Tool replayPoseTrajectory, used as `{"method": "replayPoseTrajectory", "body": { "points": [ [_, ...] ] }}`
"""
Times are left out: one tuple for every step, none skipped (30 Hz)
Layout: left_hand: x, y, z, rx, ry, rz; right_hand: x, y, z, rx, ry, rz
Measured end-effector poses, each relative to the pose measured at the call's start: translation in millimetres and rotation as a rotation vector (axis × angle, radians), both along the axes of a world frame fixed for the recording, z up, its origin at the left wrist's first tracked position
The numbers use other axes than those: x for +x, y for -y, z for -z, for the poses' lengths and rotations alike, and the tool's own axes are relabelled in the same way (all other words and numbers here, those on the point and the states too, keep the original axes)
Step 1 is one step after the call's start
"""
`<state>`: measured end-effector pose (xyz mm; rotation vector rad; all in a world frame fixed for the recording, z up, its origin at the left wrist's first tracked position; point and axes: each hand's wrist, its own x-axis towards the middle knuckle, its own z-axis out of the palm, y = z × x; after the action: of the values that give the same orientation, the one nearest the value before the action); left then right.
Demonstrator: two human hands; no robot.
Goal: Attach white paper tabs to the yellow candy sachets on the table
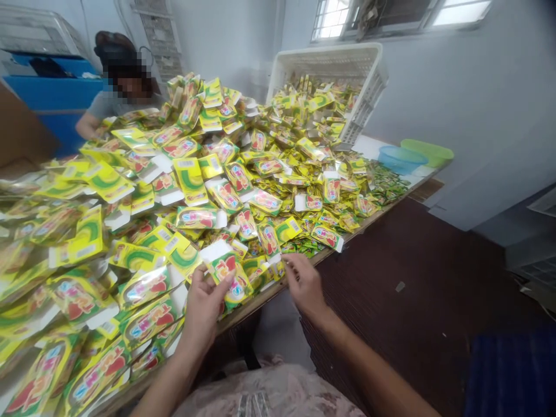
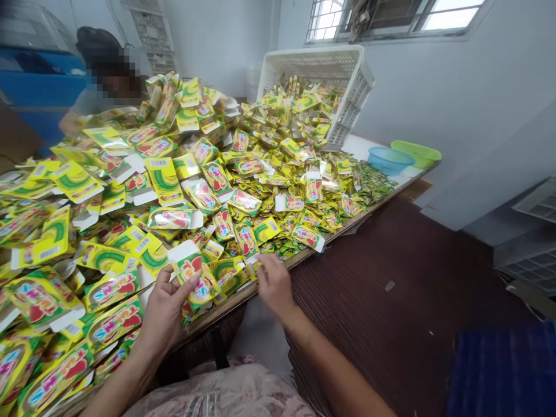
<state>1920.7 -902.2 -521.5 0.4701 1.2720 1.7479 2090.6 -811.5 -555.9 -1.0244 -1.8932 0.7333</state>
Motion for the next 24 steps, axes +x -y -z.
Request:
{"method": "replayPoseTrajectory", "body": {
  "points": [
    [-2.0, 1.0, 0.2, -0.023, -0.022, 0.055, 10.6, -18.9, 4.1, 0.110, 0.127, 0.066],
    [-2.6, 2.3, 0.9, -0.041, -0.036, 0.121, 19.9, -37.4, 7.7, 0.178, 0.238, 0.097],
    [-2.1, 3.8, 1.9, -0.058, -0.047, 0.182, 27.3, -54.2, 10.7, 0.222, 0.323, 0.067],
    [-1.0, 5.4, 3.1, -0.073, -0.060, 0.225, 32.8, -68.1, 12.8, 0.253, 0.364, 0.037],
    [0.2, 6.8, 4.6, -0.083, -0.076, 0.248, 36.6, -78.8, 13.8, 0.274, 0.385, 0.004],
    [1.1, 8.0, 6.3, -0.090, -0.096, 0.255, 39.1, -85.9, 13.7, 0.289, 0.376, -0.019],
    [1.4, 8.9, 8.3, -0.095, -0.112, 0.251, 40.5, -89.9, 12.9, 0.293, 0.340, -0.025],
    [1.3, 9.4, 10.6, -0.095, -0.122, 0.246, 41.4, -91.4, 11.5, 0.279, 0.282, -0.016],
    [0.7, 9.5, 13.2, -0.091, -0.124, 0.241, 41.8, -90.8, 9.9, 0.236, 0.207, 0.001],
    [-0.1, 9.2, 16.1, -0.087, -0.121, 0.241, 42.0, -88.8, 8.3, 0.159, 0.118, 0.019],
    [-0.8, 8.6, 19.2, -0.085, -0.115, 0.247, 42.0, -85.7, 7.0, 0.048, 0.010, 0.040],
    [-1.2, 7.9, 22.4, -0.086, -0.109, 0.258, 41.6, -81.7, 5.9, -0.088, -0.108, 0.057],
    [-1.2, 7.2, 25.3, -0.091, -0.105, 0.270, 40.7, -76.9, 5.1, -0.233, -0.224, 0.068],
    [-1.0, 6.7, 27.7, -0.100, -0.104, 0.278, 39.1, -71.3, 4.4, -0.373, -0.339, 0.069],
    [-0.6, 6.6, 29.3, -0.109, -0.104, 0.282, 36.8, -65.0, 3.6, -0.494, -0.450, 0.061],
    [0.0, 7.0, 29.9, -0.117, -0.105, 0.288, 33.8, -57.8, 2.6, -0.589, -0.547, 0.046],
    [0.6, 7.9, 29.6, -0.121, -0.106, 0.292, 30.1, -49.9, 1.3, -0.651, -0.622, 0.024],
    [1.1, 9.4, 28.2, -0.122, -0.100, 0.298, 25.8, -41.2, -0.3, -0.682, -0.670, 0.002],
    [1.6, 11.1, 25.9, -0.120, -0.085, 0.303, 21.1, -32.0, -2.0, -0.682, -0.689, -0.008],
    [2.1, 13.0, 22.8, -0.112, -0.064, 0.308, 16.3, -22.5, -3.9, -0.653, -0.674, -0.010],
    [2.6, 14.9, 19.2, -0.102, -0.037, 0.313, 11.5, -12.8, -5.6, -0.596, -0.631, -0.005],
    [3.3, 16.4, 15.4, -0.091, -0.011, 0.323, 6.7, -3.2, -7.3, -0.519, -0.572, -0.001],
    [4.2, 17.6, 11.7, -0.078, 0.011, 0.345, 2.1, 6.0, -8.7, -0.438, -0.512, -0.005],
    [5.0, 18.3, 8.3, -0.067, 0.022, 0.381, -2.3, 14.4, -9.8, -0.373, -0.467, -0.021]
  ]
}}
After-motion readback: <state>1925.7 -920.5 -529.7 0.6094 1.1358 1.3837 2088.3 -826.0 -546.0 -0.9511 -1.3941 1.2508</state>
